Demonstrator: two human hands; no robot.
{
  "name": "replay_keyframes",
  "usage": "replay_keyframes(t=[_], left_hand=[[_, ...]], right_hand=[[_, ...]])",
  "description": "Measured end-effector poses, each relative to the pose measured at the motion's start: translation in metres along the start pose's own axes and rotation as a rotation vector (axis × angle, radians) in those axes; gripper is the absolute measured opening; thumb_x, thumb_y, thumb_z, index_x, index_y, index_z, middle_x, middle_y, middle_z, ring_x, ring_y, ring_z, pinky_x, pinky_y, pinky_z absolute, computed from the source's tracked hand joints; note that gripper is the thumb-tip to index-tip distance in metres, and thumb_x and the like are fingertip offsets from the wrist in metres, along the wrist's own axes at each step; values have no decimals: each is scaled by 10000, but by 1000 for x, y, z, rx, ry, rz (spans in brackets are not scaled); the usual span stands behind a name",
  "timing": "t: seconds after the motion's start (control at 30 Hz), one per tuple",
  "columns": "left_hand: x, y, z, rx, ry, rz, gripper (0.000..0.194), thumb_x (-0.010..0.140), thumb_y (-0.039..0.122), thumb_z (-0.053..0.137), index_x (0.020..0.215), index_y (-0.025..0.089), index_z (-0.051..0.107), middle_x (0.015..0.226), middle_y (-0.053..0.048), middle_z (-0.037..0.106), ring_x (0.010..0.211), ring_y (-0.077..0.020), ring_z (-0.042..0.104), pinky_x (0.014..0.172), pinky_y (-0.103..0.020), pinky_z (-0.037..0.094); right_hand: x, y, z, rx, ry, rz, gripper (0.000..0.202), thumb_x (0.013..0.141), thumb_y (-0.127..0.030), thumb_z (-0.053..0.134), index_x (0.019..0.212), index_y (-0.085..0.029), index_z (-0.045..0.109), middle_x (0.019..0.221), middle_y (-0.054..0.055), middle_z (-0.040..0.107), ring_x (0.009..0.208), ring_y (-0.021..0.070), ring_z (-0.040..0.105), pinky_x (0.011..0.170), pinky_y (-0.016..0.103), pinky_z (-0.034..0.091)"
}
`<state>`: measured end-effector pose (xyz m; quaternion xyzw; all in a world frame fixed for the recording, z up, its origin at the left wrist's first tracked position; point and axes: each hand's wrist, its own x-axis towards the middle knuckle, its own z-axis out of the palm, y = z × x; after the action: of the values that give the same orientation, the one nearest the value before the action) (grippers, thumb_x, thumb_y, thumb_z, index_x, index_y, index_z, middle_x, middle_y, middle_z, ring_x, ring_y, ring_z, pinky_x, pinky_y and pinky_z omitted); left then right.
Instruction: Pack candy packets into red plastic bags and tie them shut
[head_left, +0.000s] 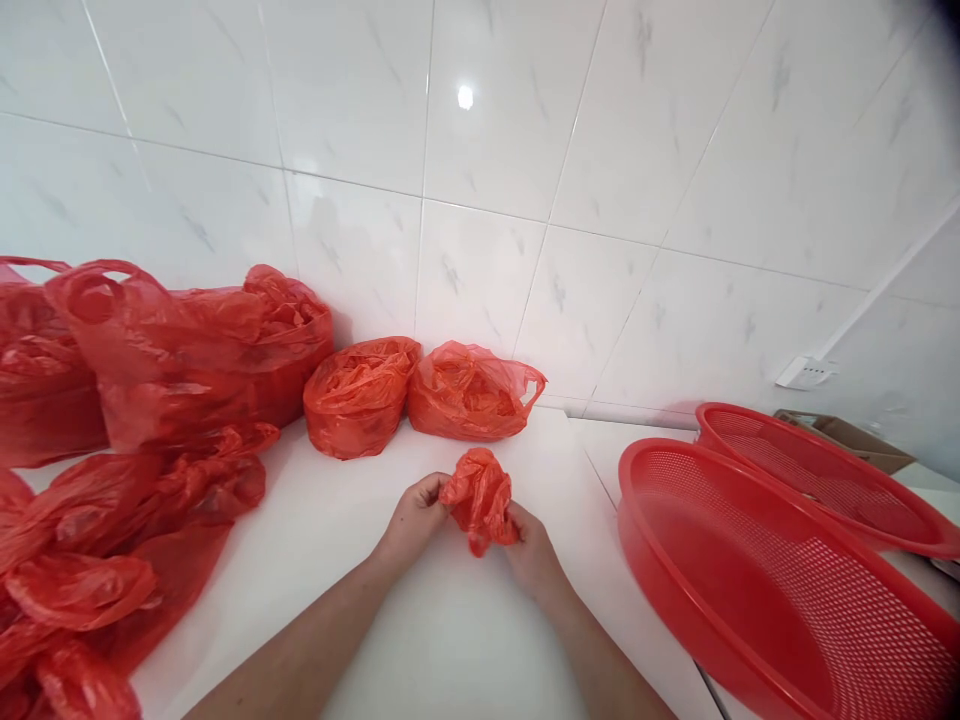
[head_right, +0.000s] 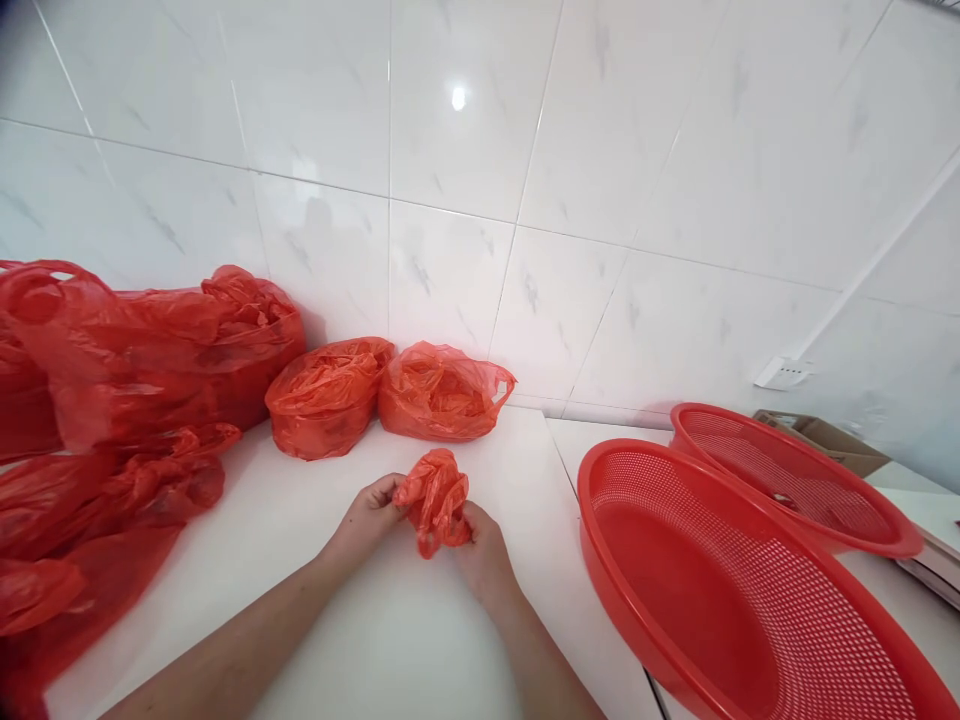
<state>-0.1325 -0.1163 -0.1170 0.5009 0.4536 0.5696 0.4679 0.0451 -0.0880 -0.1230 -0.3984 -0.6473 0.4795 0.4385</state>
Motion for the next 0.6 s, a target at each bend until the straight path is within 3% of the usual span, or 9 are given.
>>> replay_keyframes(t=[0.1, 0.23, 0.43, 0.6], left_hand=[[8, -6, -10, -194, 229, 21, 171, 732, 315, 617, 842, 184, 597, 849, -4, 640, 737, -136, 584, 703, -283, 483], [20, -12, -30, -356, 492, 49, 213, 654, 283, 673, 810, 173, 579, 823, 1, 630, 662, -105, 561, 618, -237, 463], [27, -12, -53, -413, 698, 110, 228, 629, 251, 632, 817, 187, 521, 793, 11, 597, 668, -100, 565, 620, -228, 460], [29, -13, -58, -407, 758, 106, 219, 641, 263, 594, 823, 188, 497, 765, 0, 585, 644, -114, 565, 618, -262, 470]], right_hand=[[9, 9, -14, 218, 135, 71, 68, 686, -257, 606, 709, -196, 587, 717, -30, 595, 658, 117, 517, 603, 239, 407], [18, 18, -32, 612, 299, 202, 277, 743, -382, 633, 982, -244, 616, 1012, 25, 658, 821, 162, 621, 679, 309, 515], [25, 26, -46, 898, 330, 290, 175, 762, -343, 655, 886, -223, 627, 926, 34, 693, 831, 164, 650, 734, 317, 555], [26, 27, -51, 900, 283, 222, 189, 781, -356, 634, 917, -226, 623, 941, 25, 693, 851, 158, 652, 805, 337, 546]])
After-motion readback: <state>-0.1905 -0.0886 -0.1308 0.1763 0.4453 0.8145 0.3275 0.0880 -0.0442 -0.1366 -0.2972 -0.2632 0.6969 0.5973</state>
